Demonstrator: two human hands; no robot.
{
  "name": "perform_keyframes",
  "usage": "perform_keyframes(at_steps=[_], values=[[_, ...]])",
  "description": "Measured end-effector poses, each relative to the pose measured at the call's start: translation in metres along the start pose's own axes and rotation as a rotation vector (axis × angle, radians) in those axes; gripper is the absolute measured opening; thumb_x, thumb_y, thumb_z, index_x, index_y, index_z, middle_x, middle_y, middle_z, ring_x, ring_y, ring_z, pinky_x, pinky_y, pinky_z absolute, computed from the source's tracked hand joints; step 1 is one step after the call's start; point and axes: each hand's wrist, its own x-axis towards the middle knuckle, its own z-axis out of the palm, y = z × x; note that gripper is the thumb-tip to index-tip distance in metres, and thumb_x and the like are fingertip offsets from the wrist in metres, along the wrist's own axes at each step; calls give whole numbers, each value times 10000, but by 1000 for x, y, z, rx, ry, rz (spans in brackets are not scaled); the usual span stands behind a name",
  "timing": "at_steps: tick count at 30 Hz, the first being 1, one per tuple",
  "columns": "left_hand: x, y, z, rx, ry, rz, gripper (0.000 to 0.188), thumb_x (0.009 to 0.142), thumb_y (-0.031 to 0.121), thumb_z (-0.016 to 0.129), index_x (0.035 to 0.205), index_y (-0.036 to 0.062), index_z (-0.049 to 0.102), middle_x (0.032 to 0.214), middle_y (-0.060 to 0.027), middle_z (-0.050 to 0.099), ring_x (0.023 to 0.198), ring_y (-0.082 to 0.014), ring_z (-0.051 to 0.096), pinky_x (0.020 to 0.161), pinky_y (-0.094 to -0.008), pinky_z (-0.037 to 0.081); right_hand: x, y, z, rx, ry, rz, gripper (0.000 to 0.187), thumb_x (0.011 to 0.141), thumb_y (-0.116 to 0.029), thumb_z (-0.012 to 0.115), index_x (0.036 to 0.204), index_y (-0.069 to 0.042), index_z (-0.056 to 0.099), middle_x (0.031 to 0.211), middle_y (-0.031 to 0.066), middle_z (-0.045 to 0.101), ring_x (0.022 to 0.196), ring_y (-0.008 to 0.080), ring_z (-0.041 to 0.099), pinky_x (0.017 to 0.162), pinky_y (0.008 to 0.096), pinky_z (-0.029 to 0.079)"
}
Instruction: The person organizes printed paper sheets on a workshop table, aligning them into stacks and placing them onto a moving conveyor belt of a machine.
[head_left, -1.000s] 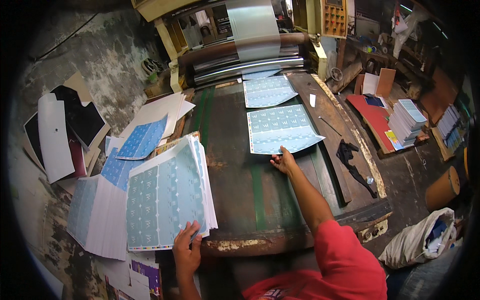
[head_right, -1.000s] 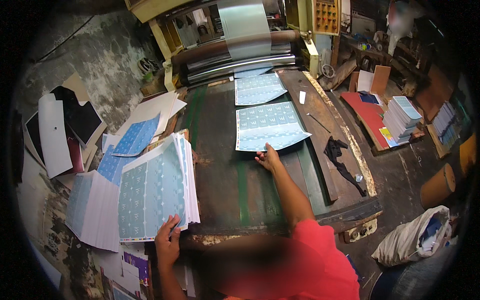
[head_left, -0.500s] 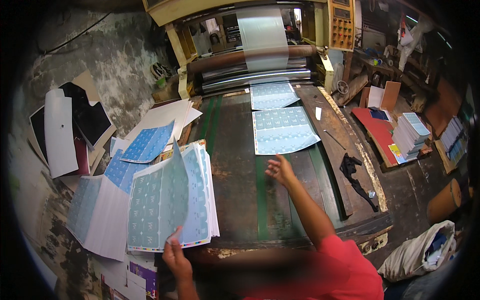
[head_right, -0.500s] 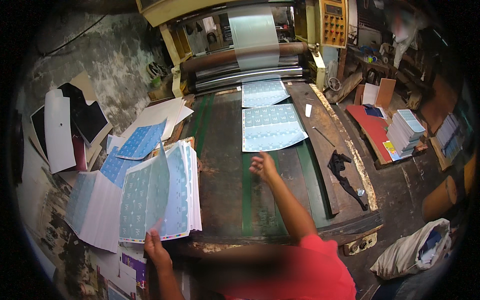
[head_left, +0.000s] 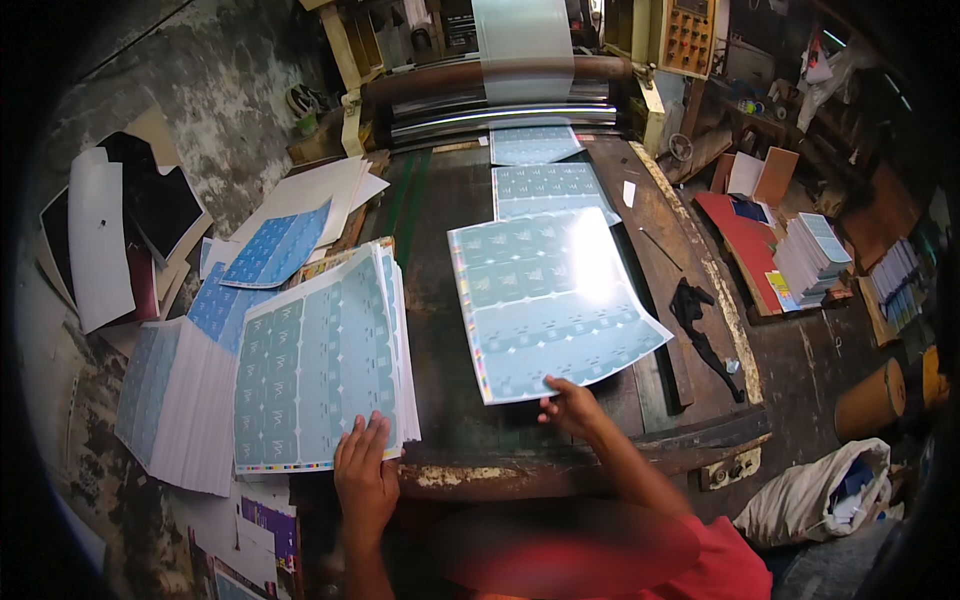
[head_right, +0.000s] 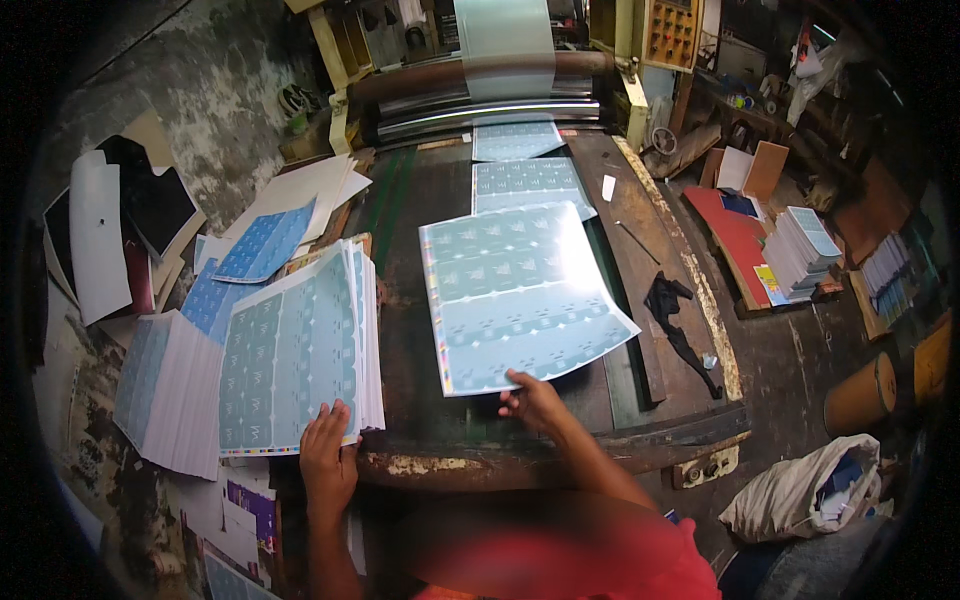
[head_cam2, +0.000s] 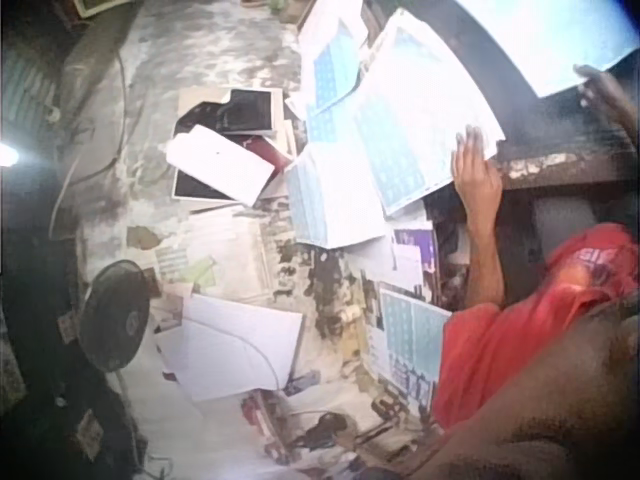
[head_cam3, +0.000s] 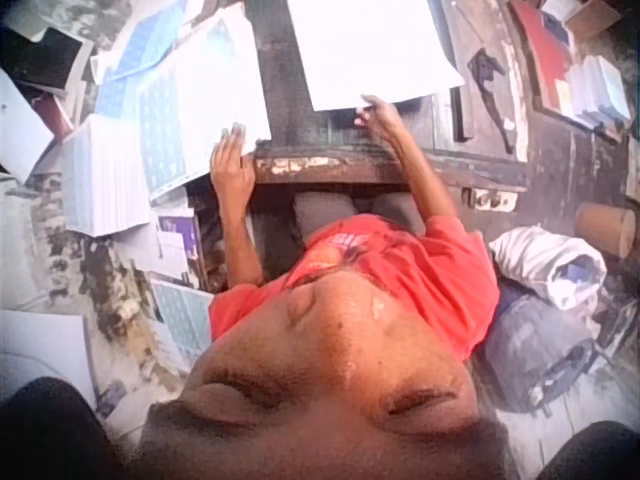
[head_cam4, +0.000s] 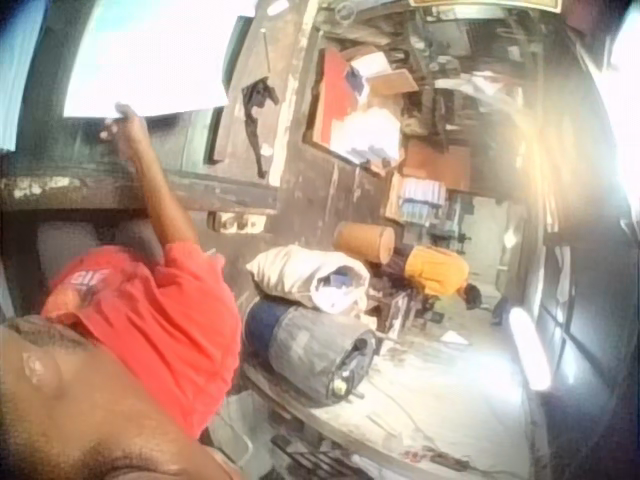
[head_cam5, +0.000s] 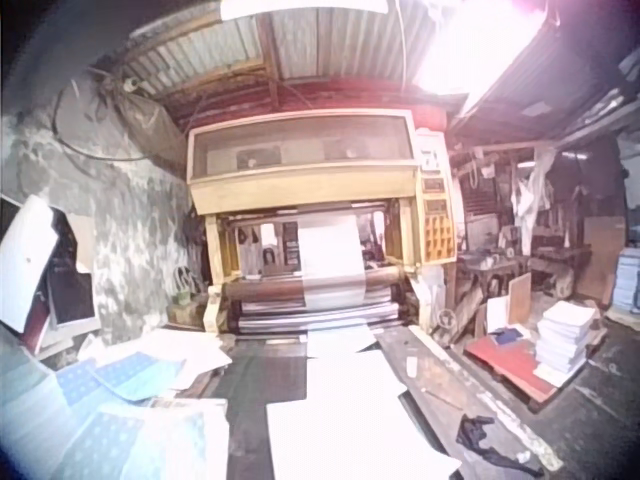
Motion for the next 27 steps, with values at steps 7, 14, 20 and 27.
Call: perform_keyframes(at_steps=[7, 14, 20, 27], values=[[-3, 7, -9, -139, 50, -51, 323, 908, 243, 647, 1189, 86, 663, 1243, -101, 654, 1230, -317, 563, 1056, -469, 360, 68, -12, -40, 121, 159, -36, 310, 994, -334, 520, 1021, -26, 509, 769, 77, 571, 608, 141, 523, 757, 402, 556], [-1, 7, -15, -319, 40, -176, 306, 958, 263, 588, 1183, 67, 658, 1245, -116, 650, 1237, -336, 553, 1061, -456, 363, 122, -46, -49, 138, 184, -150, 434, 997, -402, 470, 1158, 1, 477, 866, 121, 608, 666, 153, 539, 786, 431, 549], [-4, -4, -6, -907, 395, -463, 277, 985, 234, 542, 1128, 38, 675, 1158, -116, 685, 1180, -325, 588, 1061, -445, 368, 116, -45, -18, 135, 433, -339, 487, 981, -442, 473, 1283, -60, 472, 1010, 144, 609, 741, 189, 556, 843, 442, 529], [-5, 42, -23, -268, -187, 293, 320, 801, 190, 719, 1120, 161, 712, 1220, -61, 663, 1289, -303, 509, 1123, -559, 240, -35, -18, 60, -237, -449, -77, 508, 930, -426, 607, 1251, -51, 489, 996, 113, 637, 798, 192, 620, 734, 389, 544]])
